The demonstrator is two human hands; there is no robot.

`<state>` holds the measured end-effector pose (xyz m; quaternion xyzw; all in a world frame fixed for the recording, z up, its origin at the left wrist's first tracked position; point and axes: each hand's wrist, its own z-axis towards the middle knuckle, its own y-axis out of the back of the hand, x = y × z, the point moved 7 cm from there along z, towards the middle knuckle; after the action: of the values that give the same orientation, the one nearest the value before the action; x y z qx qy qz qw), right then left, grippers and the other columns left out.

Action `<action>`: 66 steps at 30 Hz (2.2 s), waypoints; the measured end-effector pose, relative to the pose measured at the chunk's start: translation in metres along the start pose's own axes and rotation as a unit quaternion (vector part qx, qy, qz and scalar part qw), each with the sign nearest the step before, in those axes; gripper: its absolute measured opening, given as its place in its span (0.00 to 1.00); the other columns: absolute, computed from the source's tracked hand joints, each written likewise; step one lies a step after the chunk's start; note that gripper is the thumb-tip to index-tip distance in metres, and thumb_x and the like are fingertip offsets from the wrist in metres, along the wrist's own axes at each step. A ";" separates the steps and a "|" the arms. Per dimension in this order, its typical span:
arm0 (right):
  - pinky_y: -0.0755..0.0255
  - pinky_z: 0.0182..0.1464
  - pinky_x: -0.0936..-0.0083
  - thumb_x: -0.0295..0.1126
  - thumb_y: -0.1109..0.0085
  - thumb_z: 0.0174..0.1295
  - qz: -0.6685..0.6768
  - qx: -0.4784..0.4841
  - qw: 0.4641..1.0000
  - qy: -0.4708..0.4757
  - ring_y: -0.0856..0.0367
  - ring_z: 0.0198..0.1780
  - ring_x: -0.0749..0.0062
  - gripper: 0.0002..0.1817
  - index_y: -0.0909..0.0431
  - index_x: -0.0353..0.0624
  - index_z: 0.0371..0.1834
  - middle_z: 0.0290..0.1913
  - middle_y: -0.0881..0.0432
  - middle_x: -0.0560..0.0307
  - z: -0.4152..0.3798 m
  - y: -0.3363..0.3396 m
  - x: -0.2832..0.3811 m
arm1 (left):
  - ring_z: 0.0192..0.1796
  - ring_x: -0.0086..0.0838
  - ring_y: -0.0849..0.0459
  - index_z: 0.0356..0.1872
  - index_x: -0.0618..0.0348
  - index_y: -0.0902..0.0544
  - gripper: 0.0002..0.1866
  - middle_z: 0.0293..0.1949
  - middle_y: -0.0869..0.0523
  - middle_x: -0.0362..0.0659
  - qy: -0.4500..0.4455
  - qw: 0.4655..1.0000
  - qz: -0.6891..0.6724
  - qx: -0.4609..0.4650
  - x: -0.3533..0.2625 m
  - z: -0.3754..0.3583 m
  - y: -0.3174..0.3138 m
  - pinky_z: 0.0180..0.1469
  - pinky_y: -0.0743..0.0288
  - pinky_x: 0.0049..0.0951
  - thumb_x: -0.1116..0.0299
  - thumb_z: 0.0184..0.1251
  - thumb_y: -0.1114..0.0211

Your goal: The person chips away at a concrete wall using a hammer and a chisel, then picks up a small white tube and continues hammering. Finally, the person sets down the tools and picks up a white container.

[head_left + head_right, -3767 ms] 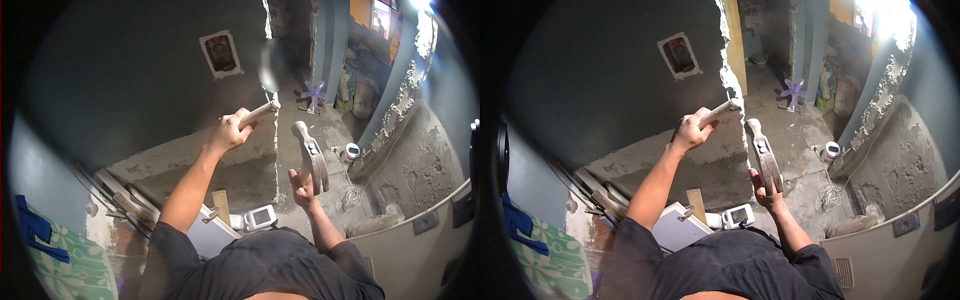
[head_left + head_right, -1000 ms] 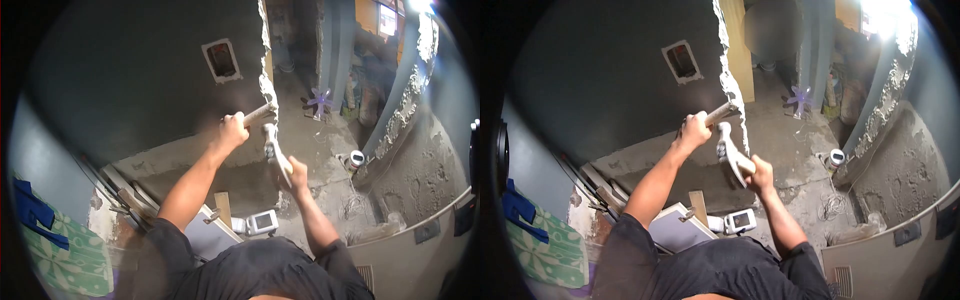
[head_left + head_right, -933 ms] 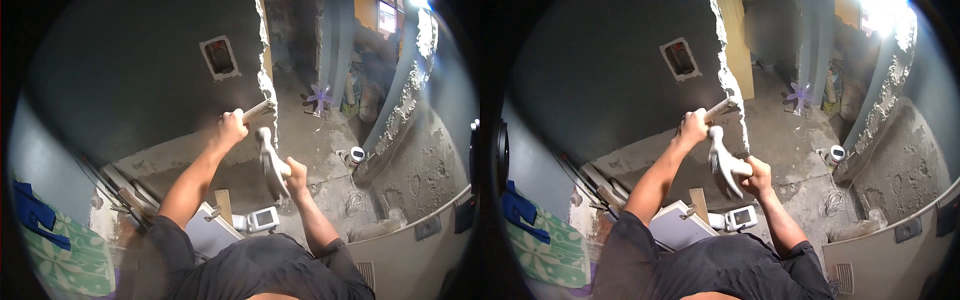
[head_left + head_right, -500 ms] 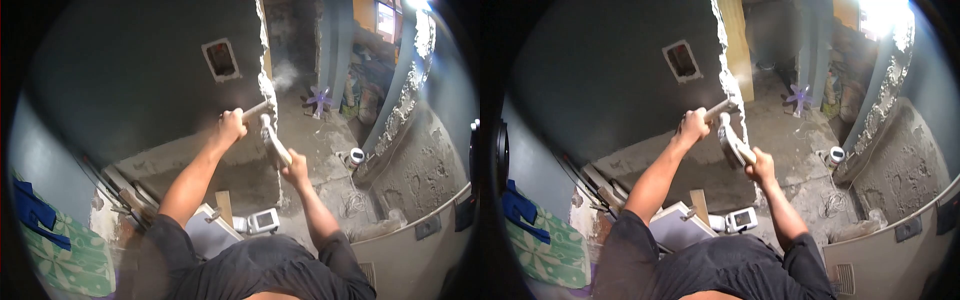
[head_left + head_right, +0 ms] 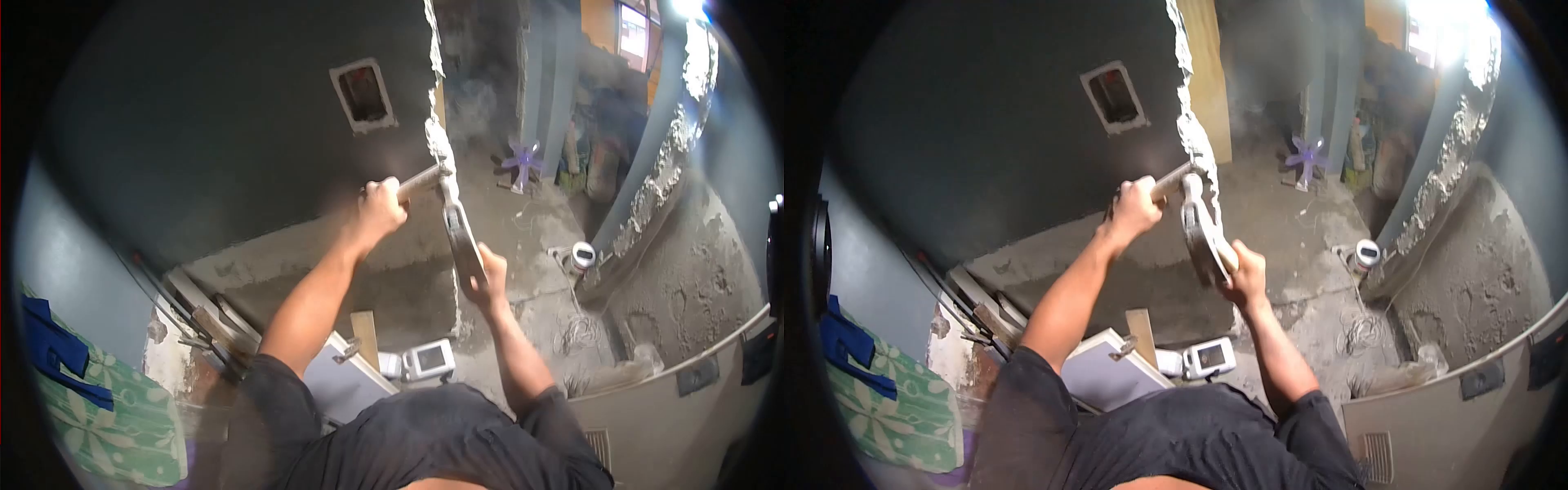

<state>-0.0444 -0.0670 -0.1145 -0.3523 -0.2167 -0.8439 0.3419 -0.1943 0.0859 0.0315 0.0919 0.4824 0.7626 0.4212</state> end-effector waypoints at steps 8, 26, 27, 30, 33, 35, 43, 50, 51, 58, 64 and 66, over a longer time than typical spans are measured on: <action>0.32 0.27 0.75 0.23 0.46 0.45 0.023 0.021 0.999 -0.030 0.44 0.32 0.63 0.05 0.32 0.39 0.25 0.19 0.30 0.51 0.009 -0.007 -0.010 | 0.38 0.64 0.16 0.29 0.62 0.21 0.10 0.29 0.16 0.63 0.012 1.000 0.003 0.009 0.003 -0.005 -0.003 0.41 0.20 0.54 0.66 0.59 0.35; 0.31 0.26 0.77 0.24 0.41 0.64 0.014 -0.019 0.994 0.110 0.31 0.17 0.76 0.08 0.26 0.38 0.27 0.17 0.28 0.57 -0.019 0.014 0.024 | 0.35 0.60 0.14 0.29 0.64 0.20 0.09 0.26 0.15 0.63 0.003 1.000 0.020 0.008 -0.002 -0.005 -0.004 0.42 0.17 0.51 0.68 0.57 0.34; 0.32 0.24 0.76 0.20 0.42 0.62 0.105 -0.005 0.993 0.054 0.32 0.15 0.70 0.09 0.29 0.38 0.24 0.15 0.29 0.57 -0.022 0.012 0.013 | 0.35 0.60 0.14 0.29 0.64 0.20 0.09 0.26 0.15 0.63 0.007 1.000 0.021 0.011 0.000 -0.006 -0.003 0.42 0.17 0.51 0.68 0.57 0.34; 0.32 0.22 0.76 0.14 0.41 0.58 0.179 -0.124 0.926 0.307 0.30 0.14 0.69 0.12 0.31 0.36 0.21 0.14 0.30 0.61 -0.002 0.033 0.103 | 0.34 0.60 0.14 0.28 0.64 0.21 0.09 0.26 0.16 0.63 -0.001 1.000 0.014 0.010 0.000 -0.001 -0.004 0.41 0.17 0.51 0.68 0.58 0.35; 0.31 0.25 0.75 0.22 0.40 0.50 -0.022 0.047 0.999 -0.003 0.28 0.18 0.68 0.07 0.30 0.38 0.26 0.17 0.29 0.54 0.008 -0.012 -0.027 | 0.34 0.60 0.14 0.28 0.64 0.21 0.09 0.25 0.16 0.62 -0.010 1.000 0.018 0.014 0.001 -0.005 -0.005 0.40 0.17 0.51 0.68 0.58 0.35; 0.31 0.27 0.70 0.27 0.40 0.45 -0.038 0.027 0.999 0.005 0.36 0.21 0.58 0.12 0.36 0.38 0.25 0.20 0.31 0.42 -0.003 -0.001 -0.030 | 0.33 0.60 0.14 0.28 0.64 0.21 0.09 0.25 0.16 0.62 -0.023 0.997 0.067 -0.016 0.003 -0.003 -0.006 0.38 0.17 0.51 0.67 0.58 0.34; 0.35 0.23 0.72 0.16 0.37 0.54 0.077 -0.088 0.959 0.257 0.29 0.19 0.66 0.16 0.34 0.43 0.18 0.18 0.31 0.56 -0.016 0.024 0.079 | 0.36 0.62 0.16 0.28 0.62 0.21 0.11 0.28 0.16 0.62 -0.002 1.000 0.013 -0.001 0.005 -0.002 -0.009 0.38 0.19 0.52 0.65 0.59 0.33; 0.30 0.27 0.68 0.24 0.41 0.43 -0.052 0.040 0.996 -0.053 0.29 0.25 0.39 0.11 0.32 0.38 0.29 0.21 0.27 0.39 0.001 -0.007 -0.026 | 0.34 0.61 0.15 0.28 0.63 0.21 0.10 0.27 0.16 0.62 -0.005 1.000 0.026 -0.001 0.003 -0.009 -0.009 0.38 0.18 0.51 0.66 0.58 0.34; 0.30 0.27 0.67 0.26 0.40 0.43 -0.044 0.031 0.998 -0.041 0.29 0.25 0.37 0.11 0.32 0.38 0.29 0.22 0.25 0.37 -0.006 -0.006 -0.022 | 0.32 0.60 0.14 0.28 0.63 0.22 0.09 0.26 0.15 0.62 -0.020 0.999 0.046 -0.015 0.002 -0.003 -0.005 0.37 0.17 0.51 0.67 0.57 0.34; 0.37 0.24 0.63 0.18 0.37 0.51 -0.007 -0.084 0.979 0.186 0.34 0.17 0.55 0.13 0.32 0.45 0.19 0.16 0.32 0.54 -0.006 0.011 0.046 | 0.32 0.60 0.14 0.28 0.62 0.21 0.10 0.25 0.15 0.61 -0.009 1.000 0.027 -0.005 0.000 -0.002 -0.008 0.36 0.19 0.52 0.66 0.58 0.34; 0.24 0.34 0.57 0.32 0.38 0.51 -0.048 0.030 0.996 -0.073 0.20 0.32 0.37 0.10 0.28 0.39 0.29 0.27 0.21 0.40 -0.001 0.002 -0.017 | 0.34 0.62 0.15 0.27 0.62 0.21 0.10 0.26 0.16 0.63 -0.009 0.999 0.037 -0.029 -0.001 0.005 -0.010 0.38 0.20 0.53 0.66 0.58 0.33; 0.25 0.32 0.61 0.32 0.35 0.51 0.006 0.028 1.000 -0.012 0.19 0.29 0.43 0.11 0.27 0.40 0.28 0.24 0.21 0.44 -0.008 0.002 -0.012 | 0.35 0.62 0.15 0.27 0.62 0.21 0.11 0.27 0.16 0.62 0.010 1.000 0.023 -0.017 0.004 0.002 -0.014 0.38 0.20 0.54 0.64 0.58 0.32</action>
<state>-0.0399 -0.0685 -0.1283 -0.3544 -0.2423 -0.8310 0.3538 -0.1879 0.0928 0.0203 0.0884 0.4711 0.7812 0.3999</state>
